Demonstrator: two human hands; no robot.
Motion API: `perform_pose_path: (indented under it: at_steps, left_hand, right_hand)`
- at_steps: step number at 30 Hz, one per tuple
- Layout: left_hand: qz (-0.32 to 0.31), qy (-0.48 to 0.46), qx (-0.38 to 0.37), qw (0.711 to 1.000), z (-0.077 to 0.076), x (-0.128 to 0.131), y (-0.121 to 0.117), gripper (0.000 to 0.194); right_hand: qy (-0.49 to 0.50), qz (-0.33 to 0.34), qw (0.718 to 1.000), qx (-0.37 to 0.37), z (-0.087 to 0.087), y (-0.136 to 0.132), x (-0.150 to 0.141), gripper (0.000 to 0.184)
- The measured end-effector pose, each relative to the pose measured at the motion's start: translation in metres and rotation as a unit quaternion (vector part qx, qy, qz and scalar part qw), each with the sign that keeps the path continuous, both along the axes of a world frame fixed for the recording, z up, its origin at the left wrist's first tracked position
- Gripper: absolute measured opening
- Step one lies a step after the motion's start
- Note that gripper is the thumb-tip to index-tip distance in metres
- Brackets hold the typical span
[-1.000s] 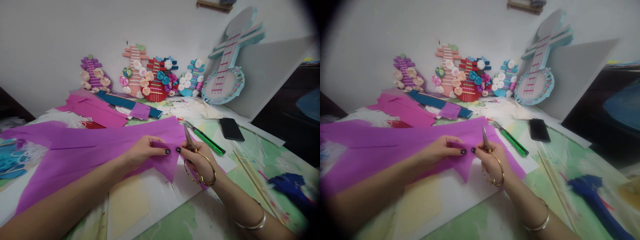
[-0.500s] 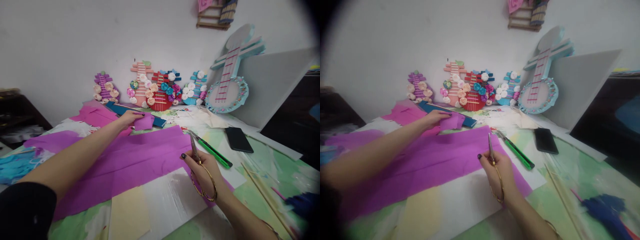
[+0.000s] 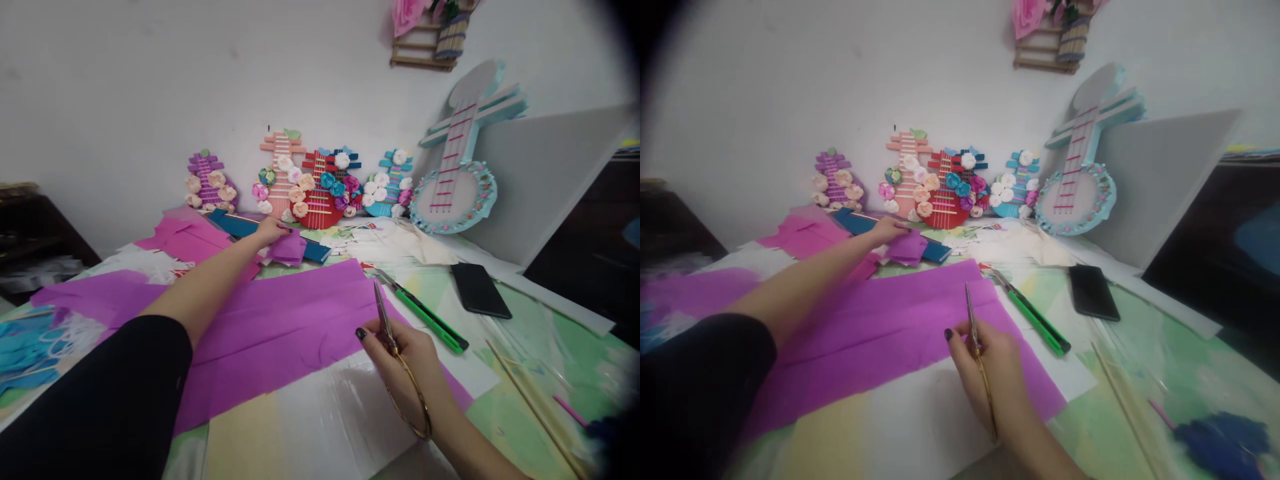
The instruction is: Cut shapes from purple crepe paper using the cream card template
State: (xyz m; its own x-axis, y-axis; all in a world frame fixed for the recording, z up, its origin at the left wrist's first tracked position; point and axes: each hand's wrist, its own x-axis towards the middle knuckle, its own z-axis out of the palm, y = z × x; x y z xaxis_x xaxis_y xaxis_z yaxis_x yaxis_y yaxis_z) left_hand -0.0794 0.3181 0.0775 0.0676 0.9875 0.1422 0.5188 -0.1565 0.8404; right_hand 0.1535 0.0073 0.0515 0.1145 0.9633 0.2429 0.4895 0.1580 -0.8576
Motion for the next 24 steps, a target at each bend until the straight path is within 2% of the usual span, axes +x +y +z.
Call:
perform_pose_path:
  at_steps: [3, 6, 8, 11, 15, 18, 21, 24]
  left_hand:
    - [0.033, 0.107, 0.081, 0.990, 0.005, -0.004, 0.001, 0.034]
    - [0.036, 0.175, 0.168, 0.969, 0.008, -0.002, -0.011, 0.036]
    - [-0.001, 0.210, 0.218, 0.953, 0.005, 0.004, -0.030, 0.036]
    - [-0.120, 0.255, 0.264, 0.922, -0.008, 0.017, -0.082, 0.034]
    - [-0.317, 0.311, 0.264, 0.856, -0.032, 0.034, -0.173, 0.042]
    - [-0.391, 0.352, 0.236, 0.817, -0.046, 0.047, -0.223, 0.060]
    - [-0.416, 0.386, 0.207, 0.797, -0.049, 0.060, -0.244, 0.071]
    - [-0.429, 0.412, 0.188, 0.782, -0.046, 0.068, -0.250, 0.067]
  right_hand:
    - [-0.008, -0.005, 1.000, 0.018, 0.002, -0.002, 0.000, 0.028]
    - [-0.022, -0.042, 0.998, 0.039, 0.003, 0.002, 0.004, 0.026]
    - [-0.032, -0.082, 0.995, 0.047, 0.002, 0.008, 0.011, 0.025]
    - [-0.023, -0.109, 0.993, 0.041, -0.003, 0.020, 0.024, 0.027]
    - [-0.018, -0.098, 0.994, 0.034, -0.012, 0.034, 0.035, 0.030]
    - [0.004, -0.071, 0.997, 0.008, -0.017, 0.040, 0.039, 0.033]
    - [0.027, -0.041, 0.999, -0.020, -0.023, 0.044, 0.043, 0.036]
    - [0.060, -0.022, 0.998, -0.031, -0.029, 0.047, 0.047, 0.042]
